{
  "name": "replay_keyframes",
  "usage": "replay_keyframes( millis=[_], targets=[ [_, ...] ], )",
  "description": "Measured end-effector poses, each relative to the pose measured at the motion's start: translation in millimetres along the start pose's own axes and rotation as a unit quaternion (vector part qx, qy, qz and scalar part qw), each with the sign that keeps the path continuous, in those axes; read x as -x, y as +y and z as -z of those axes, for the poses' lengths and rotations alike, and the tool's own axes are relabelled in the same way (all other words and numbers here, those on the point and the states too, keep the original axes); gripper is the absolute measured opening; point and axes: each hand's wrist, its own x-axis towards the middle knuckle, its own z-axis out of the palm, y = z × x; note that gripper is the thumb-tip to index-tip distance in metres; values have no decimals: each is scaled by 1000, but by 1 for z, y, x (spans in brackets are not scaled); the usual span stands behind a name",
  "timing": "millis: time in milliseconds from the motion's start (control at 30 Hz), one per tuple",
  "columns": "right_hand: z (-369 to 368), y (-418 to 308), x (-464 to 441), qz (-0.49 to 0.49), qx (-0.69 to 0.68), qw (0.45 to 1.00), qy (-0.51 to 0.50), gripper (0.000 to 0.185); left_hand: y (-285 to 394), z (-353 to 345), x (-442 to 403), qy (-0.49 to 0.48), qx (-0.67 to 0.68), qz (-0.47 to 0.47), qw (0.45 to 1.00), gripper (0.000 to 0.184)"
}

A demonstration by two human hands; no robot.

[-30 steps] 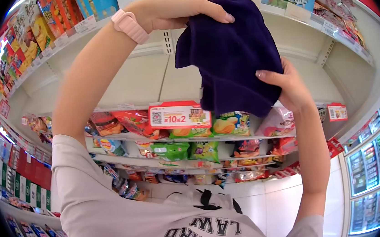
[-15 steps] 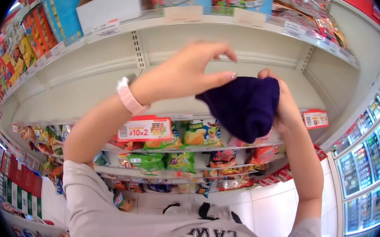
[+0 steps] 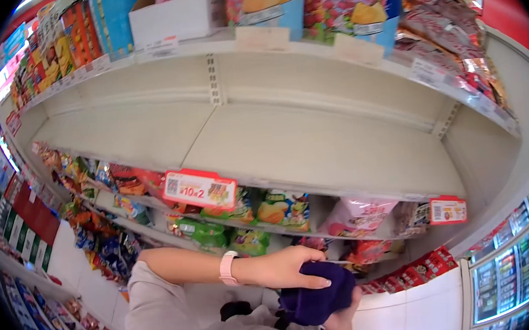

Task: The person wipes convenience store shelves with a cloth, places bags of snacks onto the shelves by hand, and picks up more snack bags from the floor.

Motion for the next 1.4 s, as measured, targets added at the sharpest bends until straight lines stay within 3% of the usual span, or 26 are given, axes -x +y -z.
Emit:
replay_keyframes(
  millis=[67,100,167,200,300,400,433,500,533,567,600,633,667,700,733,767,833,933,1100,1167,1267,1400],
  targets=[
    [6,-11,-2,-122,159,979,38,51,-14,-1,16,0,-26,27,999,26],
    [4,-18,-6,-177,242,953,51,51,-27,-4,23,142,-76,-36,986,24],
    [2,-19,-8,-128,209,966,84,49,-68,-19,39,411,-166,-161,882,22],
    [4,-21,-9,-98,208,969,89,49,-90,-22,50,469,-103,-134,867,20],
    [-33,-8,-26,53,290,954,54,56,-137,-34,76,644,33,-145,750,17],
    [-80,-7,-55,192,323,927,-19,60,-150,-33,108,652,189,-168,715,12],
    [-109,1,-71,221,378,896,-75,61,-155,-26,124,628,165,-161,744,11],
    [-166,38,-112,296,459,824,-148,60,-169,-5,160,576,110,-149,797,9],
    [-180,49,-142,301,513,792,-139,61,-172,9,177,589,30,-157,792,8],
    [-200,68,-173,308,614,700,-196,61,-178,22,193,594,5,-164,787,8],
    [-230,104,-190,307,734,577,-187,55,-187,33,208,598,-21,-171,783,8],
    [-243,121,-216,248,811,464,-254,48,-193,44,222,600,-46,-177,778,7],
    [-256,141,-234,102,871,376,-298,47,-193,53,236,624,-18,-173,762,13],
    [-249,157,-260,68,867,288,-401,50,-199,59,249,636,-20,-164,753,12],
    [-240,178,-272,29,885,276,-373,53,-207,64,264,649,-24,-157,744,12],
    [-238,202,-278,14,915,227,-333,58,-214,70,277,661,-30,-152,734,12],
    [-206,229,-305,125,933,155,-299,63,-231,76,297,697,-24,-139,703,10],
    [-204,266,-323,79,955,53,-280,64,-267,77,324,722,40,-76,687,7],
    [-196,283,-393,112,947,95,-286,52,-273,92,348,697,121,-37,706,5],
    [-188,289,-430,226,942,39,-246,50,-272,101,353,677,92,-12,730,5],
    [-201,295,-446,135,956,94,-244,51,-276,111,348,672,43,-17,739,5],
    [-189,257,-415,153,933,118,-303,54,-261,121,334,691,70,-47,718,8]
  ],
)
